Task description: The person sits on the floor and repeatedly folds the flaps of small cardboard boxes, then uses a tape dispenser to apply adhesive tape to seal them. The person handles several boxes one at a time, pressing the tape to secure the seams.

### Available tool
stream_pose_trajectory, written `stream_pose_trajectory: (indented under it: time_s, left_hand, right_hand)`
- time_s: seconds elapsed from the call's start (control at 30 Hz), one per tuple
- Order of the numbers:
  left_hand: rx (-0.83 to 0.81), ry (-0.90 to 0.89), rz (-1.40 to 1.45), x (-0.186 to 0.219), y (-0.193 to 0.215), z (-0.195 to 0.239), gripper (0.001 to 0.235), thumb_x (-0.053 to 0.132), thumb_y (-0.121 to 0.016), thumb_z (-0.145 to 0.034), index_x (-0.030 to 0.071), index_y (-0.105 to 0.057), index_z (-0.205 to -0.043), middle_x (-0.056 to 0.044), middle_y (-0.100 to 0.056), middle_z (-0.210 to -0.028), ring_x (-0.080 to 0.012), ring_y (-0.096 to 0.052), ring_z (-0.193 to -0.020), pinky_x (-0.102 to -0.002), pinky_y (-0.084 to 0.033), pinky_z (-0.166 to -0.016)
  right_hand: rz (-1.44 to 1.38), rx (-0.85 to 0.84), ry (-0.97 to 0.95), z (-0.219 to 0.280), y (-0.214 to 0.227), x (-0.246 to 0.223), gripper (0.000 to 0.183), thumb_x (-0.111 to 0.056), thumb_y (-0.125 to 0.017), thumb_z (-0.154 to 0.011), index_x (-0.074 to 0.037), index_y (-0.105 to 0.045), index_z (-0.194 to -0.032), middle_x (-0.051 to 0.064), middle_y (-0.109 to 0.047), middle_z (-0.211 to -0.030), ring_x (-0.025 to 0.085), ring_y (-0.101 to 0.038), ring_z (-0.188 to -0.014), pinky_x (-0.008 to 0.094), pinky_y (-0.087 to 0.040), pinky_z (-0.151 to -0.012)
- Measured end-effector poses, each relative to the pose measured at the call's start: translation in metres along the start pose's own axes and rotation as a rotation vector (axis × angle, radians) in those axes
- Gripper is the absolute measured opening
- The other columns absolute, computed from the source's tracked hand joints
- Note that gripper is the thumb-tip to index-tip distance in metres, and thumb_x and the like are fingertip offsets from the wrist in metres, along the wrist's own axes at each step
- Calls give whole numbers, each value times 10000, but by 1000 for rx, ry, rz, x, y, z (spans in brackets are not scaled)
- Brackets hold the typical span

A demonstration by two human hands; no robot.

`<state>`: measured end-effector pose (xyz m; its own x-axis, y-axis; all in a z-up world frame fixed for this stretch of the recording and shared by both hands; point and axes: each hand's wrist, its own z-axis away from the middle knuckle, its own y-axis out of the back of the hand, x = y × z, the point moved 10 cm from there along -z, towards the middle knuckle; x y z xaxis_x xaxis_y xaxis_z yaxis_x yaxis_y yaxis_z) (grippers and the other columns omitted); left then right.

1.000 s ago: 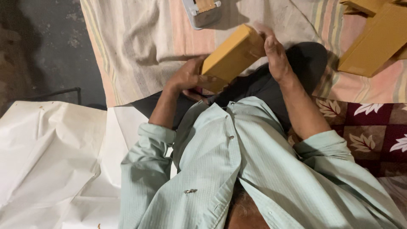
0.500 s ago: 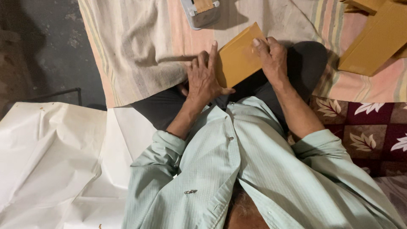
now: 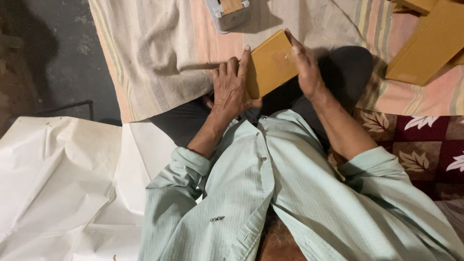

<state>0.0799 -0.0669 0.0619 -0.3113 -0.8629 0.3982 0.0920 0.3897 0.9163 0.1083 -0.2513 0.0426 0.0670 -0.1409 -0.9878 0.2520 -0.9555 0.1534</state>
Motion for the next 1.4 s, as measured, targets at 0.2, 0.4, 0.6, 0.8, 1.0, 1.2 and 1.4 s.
stream_pose_trajectory:
  time_s: [0.2,0.4,0.6,0.8,1.0,1.2,1.4]
  left_hand:
    - [-69,1,8,-4,8,2,1475,429,-966,-356,110,-246,-1604,-149,-534,-1208,-362,-520,-1114,-511,-386,-925]
    - [-65,-134,-14,-7,18,-18,1367,455,-945,-482,72,-248,-1594,-189,-517,-1205,-387,-503,-1110,-520,-379,-970]
    - [405,-100,3,-42,37,-27,1482,788,-919,-475,104,-190,-1568,-279,-371,-1444,-457,-403,-1327,-605,-286,-1133]
    - [285,335,554,-112,-33,-16,877,532,-591,-1074,108,-93,-1659,-238,-325,-1556,-395,-442,-1463,-571,-422,-1208]
    - [415,276,719,-103,-27,2,835,499,-552,-1096,117,-104,-1688,-225,-401,-1551,-374,-423,-1481,-541,-411,-1226]
    - [322,396,1089,-110,-41,-11,692,555,-517,-1062,58,-396,-1527,-259,-469,-1529,-360,-540,-1370,-460,-489,-1131]
    - [280,711,976,-121,-59,-1,755,652,-480,-948,-17,-492,-1299,-296,-668,-1153,-305,-714,-993,-410,-587,-829]
  right_hand:
    - [187,-64,-52,8,-18,1,688,-477,-289,-1130,-45,-173,-1653,199,-229,-1722,341,-272,-1582,440,-292,-1280]
    - [172,18,-15,-20,-11,24,587,-372,-345,-1175,-67,-221,-1661,184,-278,-1726,320,-285,-1603,397,-274,-1303]
    - [13,212,-26,-47,-5,55,553,-358,-379,-1173,-72,-297,-1639,172,-359,-1696,299,-340,-1587,372,-301,-1295]
    - [-16,148,-17,-38,-21,65,567,-373,-360,-1184,-79,-276,-1661,175,-325,-1718,293,-301,-1608,380,-272,-1323]
    - [19,205,-31,-26,-13,60,619,-398,-429,-1159,-51,-275,-1647,190,-323,-1704,323,-312,-1594,403,-309,-1311]
    - [-25,276,41,-16,-7,58,618,-420,-428,-1170,-44,-298,-1643,196,-358,-1697,310,-352,-1591,388,-329,-1323]
    - [-20,324,44,-11,1,50,538,-379,-433,-1171,-34,-400,-1582,164,-545,-1535,281,-523,-1447,374,-443,-1219]
